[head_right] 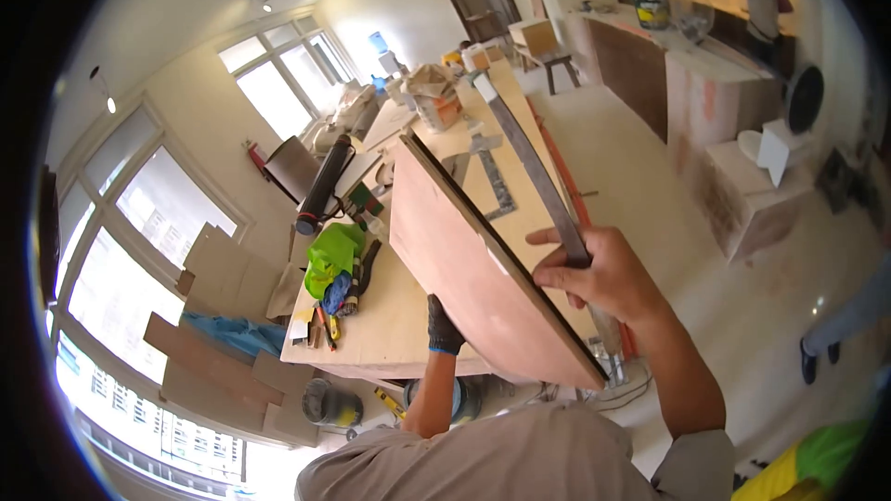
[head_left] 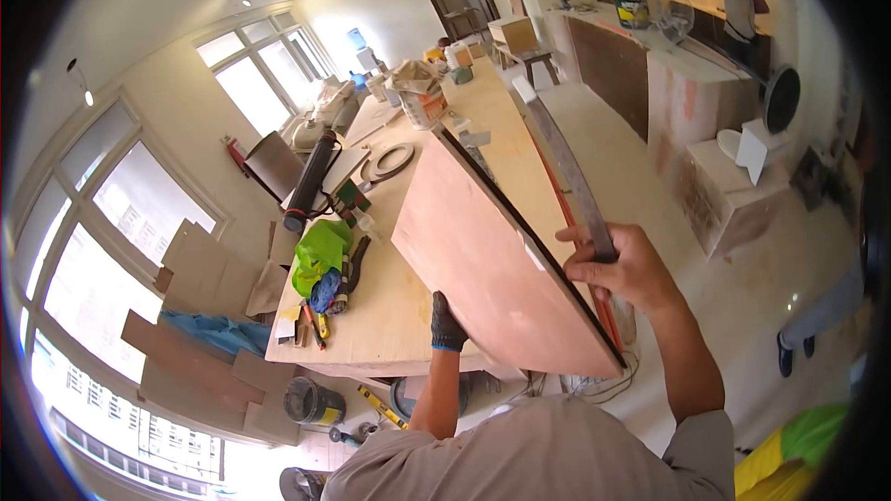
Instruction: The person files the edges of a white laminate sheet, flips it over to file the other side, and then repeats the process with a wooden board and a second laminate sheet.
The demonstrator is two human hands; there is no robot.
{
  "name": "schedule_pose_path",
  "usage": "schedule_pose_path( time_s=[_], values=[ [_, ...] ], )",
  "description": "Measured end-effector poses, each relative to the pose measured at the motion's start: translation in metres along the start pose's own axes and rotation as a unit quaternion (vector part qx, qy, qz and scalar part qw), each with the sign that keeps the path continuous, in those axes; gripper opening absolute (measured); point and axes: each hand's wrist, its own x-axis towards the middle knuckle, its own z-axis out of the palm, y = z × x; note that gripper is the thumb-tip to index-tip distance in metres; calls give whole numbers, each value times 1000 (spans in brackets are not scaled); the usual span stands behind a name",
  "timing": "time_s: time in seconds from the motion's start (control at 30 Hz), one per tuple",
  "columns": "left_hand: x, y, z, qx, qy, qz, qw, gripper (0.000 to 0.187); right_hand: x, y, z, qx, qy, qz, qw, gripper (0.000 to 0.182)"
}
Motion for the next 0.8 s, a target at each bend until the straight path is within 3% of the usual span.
schedule_pose_path(
  time_s=[0.23, 0.43, 0.5, 0.6, 0.7, 0.8],
  values=[
    [3, -1, -21, -31, -14, 1, 999, 81, -2, 5, 1, -38, 17, -34, 999, 37],
    [4, 9, -13, 60, 19, 53, 997, 86, -1, 6, -1, -79, 40, -39, 995, 31],
    [9, 7, -5, 41, 1, 27, 999, 87, 6, 4, -4, -28, 4, -52, 998, 28],
    [4, 2, 35, 11, 7, -33, 999, 85, 23, 2, 4, -27, -47, -60, 997, 37],
    [29, -14, 32, -11, -2, -63, 998, 84, 63, 26, 15, 34, -25, -204, 978, 37],
    [35, -20, 36, -26, -46, -109, 993, 82, 80, 25, 16, 60, -14, -143, 988, 40]
  ],
)
